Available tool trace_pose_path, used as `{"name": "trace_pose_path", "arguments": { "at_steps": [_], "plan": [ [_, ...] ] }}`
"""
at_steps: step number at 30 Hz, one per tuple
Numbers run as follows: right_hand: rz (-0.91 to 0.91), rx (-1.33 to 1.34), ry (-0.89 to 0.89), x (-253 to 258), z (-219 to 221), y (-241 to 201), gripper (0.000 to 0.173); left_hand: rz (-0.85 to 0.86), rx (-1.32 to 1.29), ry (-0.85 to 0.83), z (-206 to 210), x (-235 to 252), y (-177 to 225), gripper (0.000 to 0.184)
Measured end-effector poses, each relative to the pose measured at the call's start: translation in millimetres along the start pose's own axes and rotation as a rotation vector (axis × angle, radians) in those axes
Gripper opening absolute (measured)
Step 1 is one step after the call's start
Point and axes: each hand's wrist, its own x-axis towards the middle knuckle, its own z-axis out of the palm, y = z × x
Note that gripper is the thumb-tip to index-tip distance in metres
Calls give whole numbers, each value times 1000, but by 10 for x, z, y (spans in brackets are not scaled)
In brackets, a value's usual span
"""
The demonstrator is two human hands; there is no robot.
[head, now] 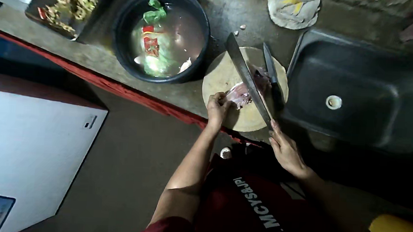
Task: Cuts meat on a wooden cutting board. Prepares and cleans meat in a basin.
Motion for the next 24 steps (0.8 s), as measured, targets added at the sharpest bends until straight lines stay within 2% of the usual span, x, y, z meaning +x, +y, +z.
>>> {"name": "trace_pose_path", "arguments": {
  "at_steps": [7,21,24],
  "plan": [
    [61,-111,-76,-12,198,146,54,23,-6,45,60,-12,-24,23],
    [93,-47,-77,-67,140,30,54,66,3,47,80,-36,-66,22],
    [-62,1,123,-166,-13,-125,52,68,10,40,70,-27,-58,22]
  ]
}}
